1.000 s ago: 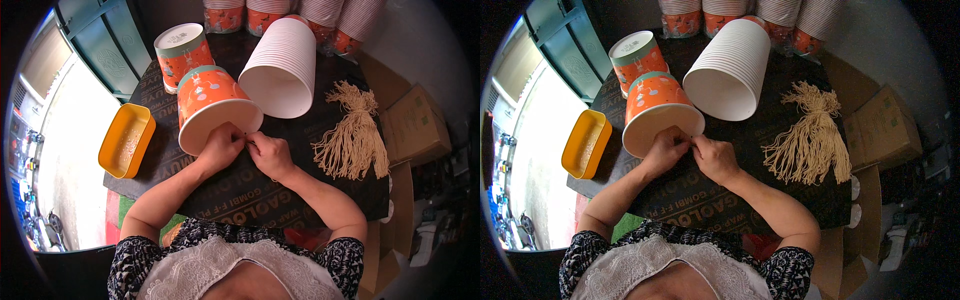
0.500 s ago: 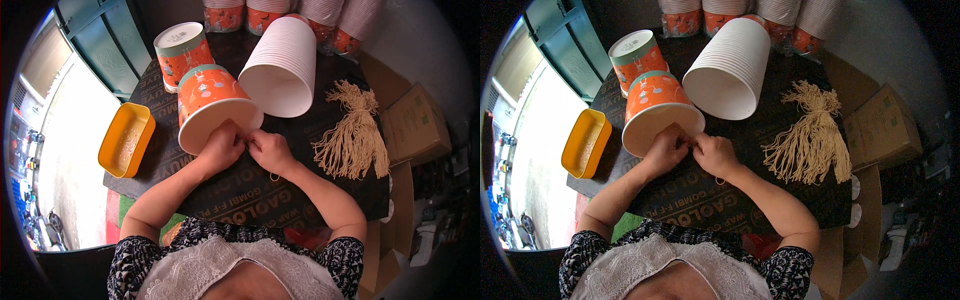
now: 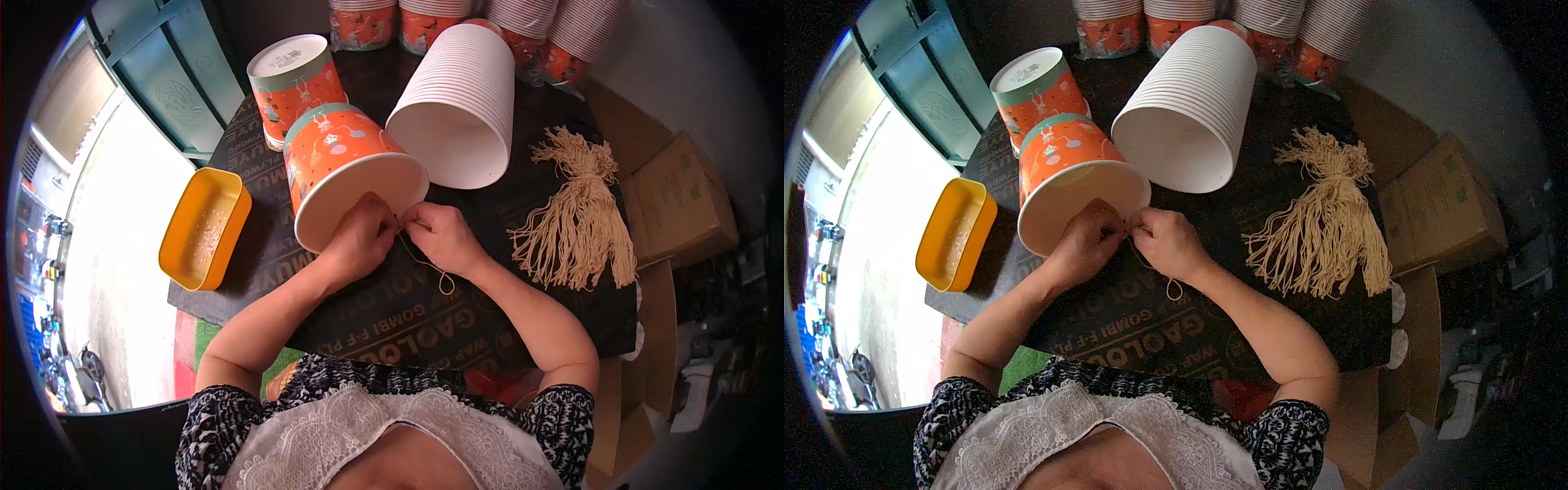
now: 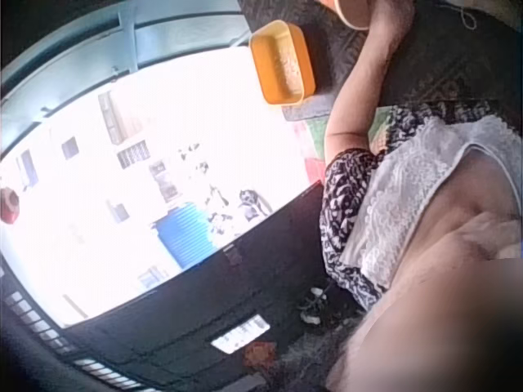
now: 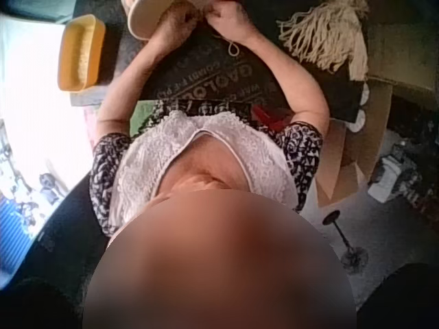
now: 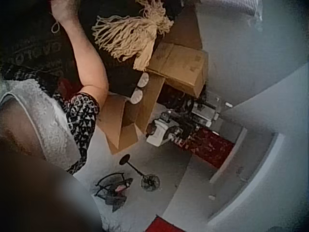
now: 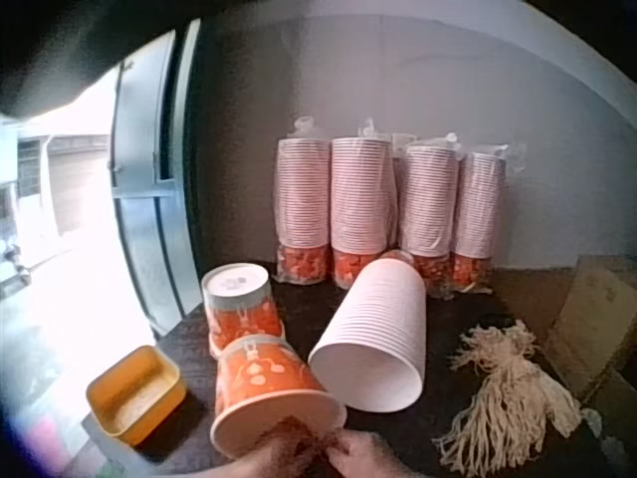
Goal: Threading and tying rope handles onto decorative plastic buckets in a manufacturing setting.
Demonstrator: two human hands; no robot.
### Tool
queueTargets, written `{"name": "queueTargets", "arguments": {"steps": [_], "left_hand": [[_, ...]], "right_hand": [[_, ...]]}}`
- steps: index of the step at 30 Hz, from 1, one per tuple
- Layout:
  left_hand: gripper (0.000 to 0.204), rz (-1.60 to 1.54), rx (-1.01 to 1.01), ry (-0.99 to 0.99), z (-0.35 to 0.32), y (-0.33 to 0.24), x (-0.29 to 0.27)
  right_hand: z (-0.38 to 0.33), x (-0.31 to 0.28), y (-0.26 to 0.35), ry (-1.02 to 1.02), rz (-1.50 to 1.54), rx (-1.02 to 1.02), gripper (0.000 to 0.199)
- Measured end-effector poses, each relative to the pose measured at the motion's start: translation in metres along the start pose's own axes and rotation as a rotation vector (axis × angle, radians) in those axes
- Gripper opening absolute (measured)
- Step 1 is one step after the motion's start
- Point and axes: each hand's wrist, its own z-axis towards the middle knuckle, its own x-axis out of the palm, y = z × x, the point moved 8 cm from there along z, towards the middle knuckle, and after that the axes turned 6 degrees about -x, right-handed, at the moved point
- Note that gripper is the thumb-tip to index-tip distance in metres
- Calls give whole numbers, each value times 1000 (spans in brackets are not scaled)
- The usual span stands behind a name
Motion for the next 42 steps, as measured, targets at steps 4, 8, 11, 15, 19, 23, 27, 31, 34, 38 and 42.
{"name": "queueTargets", "arguments": {"steps": [4, 8, 11, 15, 19, 23, 27, 31, 34, 38, 42], "left_hand": [[8, -15, -46, 48, -1, 2, 3], [7, -92, -119, 63, -1, -2, 2], [9, -79, -141, 102, -3, 7, 8], [8, -35, -100, 46, -4, 12, 8], [10, 24, -177, 54, -2, 16, 5], [12, 73, -205, 49, -2, 14, 1], [13, 103, -201, 47, -2, 13, 0], [12, 186, -203, 67, -2, 6, -3], [12, 184, -225, 74, -3, 9, -1], [13, 211, -217, 91, -3, 8, 1], [14, 266, -191, 102, 0, 6, 1]], "right_hand": [[0, 0, 2, -2, 28, 7, 11], [-2, 0, -2, -14, 40, 39, 16], [-2, -1, 3, -17, 3, 19, 12], [-4, 1, 5, -23, -16, 16, 11], [-7, -1, 11, -93, -124, -73, 9], [-11, -3, 17, -162, -247, -216, 10], [-14, -5, 21, -176, -311, -243, 10], [-15, -5, 19, -165, -369, -184, 6], [-16, -5, 21, -170, -383, -200, 6], [-16, -6, 25, -172, -405, -215, 6], [-14, -6, 24, -168, -400, -228, 6]]}}
